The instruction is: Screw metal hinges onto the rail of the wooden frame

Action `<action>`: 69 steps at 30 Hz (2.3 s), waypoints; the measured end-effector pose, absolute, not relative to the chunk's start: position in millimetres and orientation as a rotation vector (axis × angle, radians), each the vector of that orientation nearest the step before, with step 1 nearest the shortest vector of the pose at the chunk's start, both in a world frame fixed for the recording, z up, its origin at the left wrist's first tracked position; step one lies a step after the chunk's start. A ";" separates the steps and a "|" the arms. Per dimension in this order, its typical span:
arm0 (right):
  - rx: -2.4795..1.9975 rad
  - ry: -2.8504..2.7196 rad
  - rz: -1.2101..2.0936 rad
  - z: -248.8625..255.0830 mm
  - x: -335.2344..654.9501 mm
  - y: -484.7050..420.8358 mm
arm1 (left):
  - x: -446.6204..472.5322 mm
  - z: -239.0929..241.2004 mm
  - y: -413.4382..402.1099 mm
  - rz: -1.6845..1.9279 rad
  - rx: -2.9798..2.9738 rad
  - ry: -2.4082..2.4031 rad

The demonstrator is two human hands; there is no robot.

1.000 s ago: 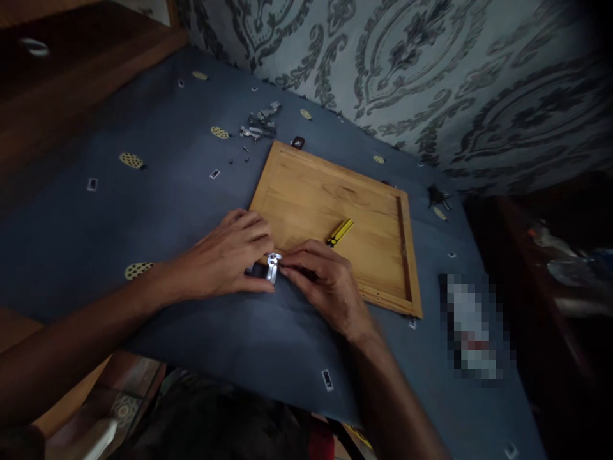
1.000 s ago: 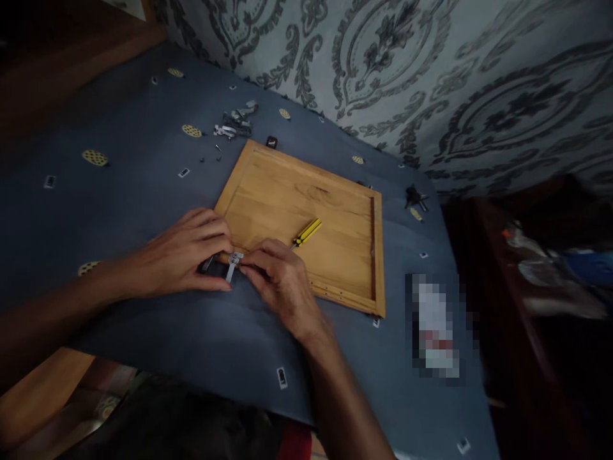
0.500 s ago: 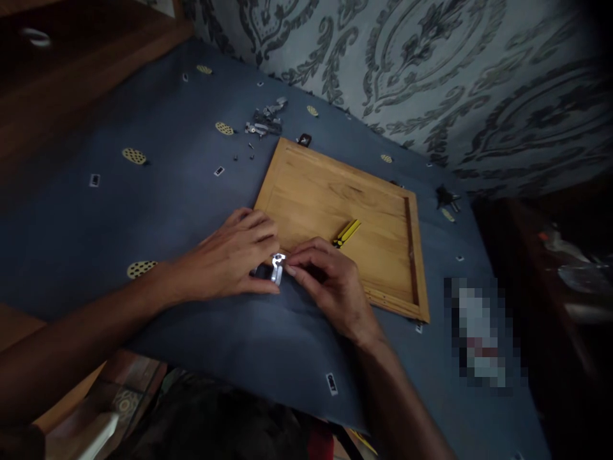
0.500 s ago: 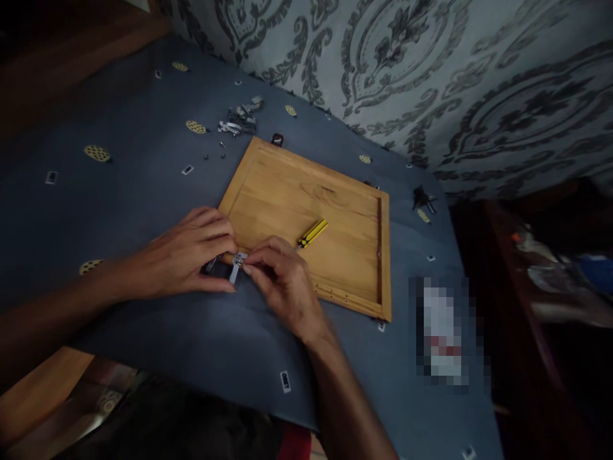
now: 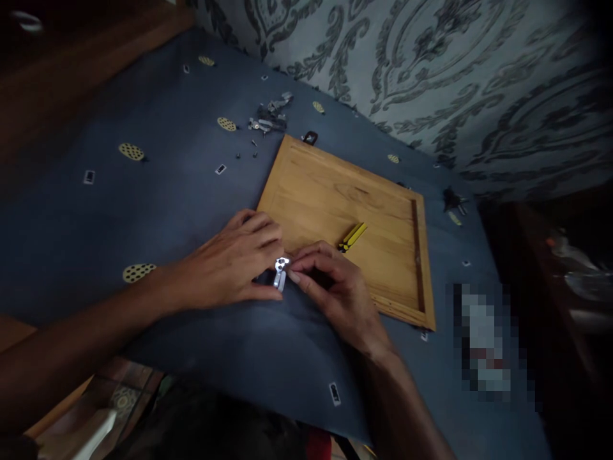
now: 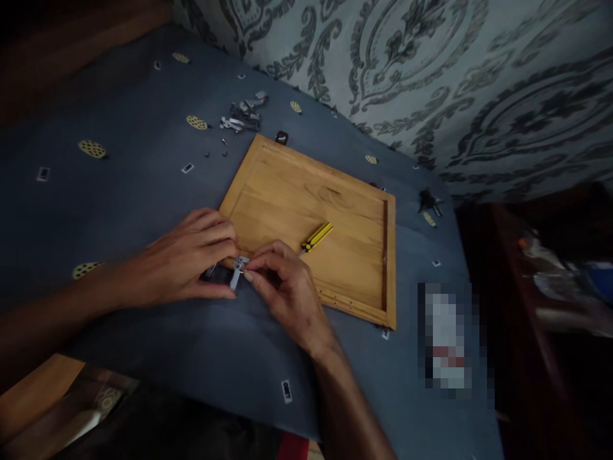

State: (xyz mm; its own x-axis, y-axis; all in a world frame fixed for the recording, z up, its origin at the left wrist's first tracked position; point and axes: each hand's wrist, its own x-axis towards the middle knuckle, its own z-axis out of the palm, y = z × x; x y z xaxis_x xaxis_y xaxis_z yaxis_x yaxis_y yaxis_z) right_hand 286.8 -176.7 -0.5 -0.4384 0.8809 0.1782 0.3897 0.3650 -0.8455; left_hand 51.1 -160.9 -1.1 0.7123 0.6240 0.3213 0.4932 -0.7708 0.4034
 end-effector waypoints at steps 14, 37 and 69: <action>-1.109 -1.947 0.971 -3.7 284.6 -177.0 | 52.1 2.1 -163.5 0.623 2.640 0.903; -1.239 -1.907 1.023 2.6 274.3 -174.5 | 52.6 0.1 -162.4 0.605 2.651 0.917; -1.280 -1.800 0.980 -3.5 268.4 -172.7 | 51.9 -3.3 -159.8 0.593 2.657 0.913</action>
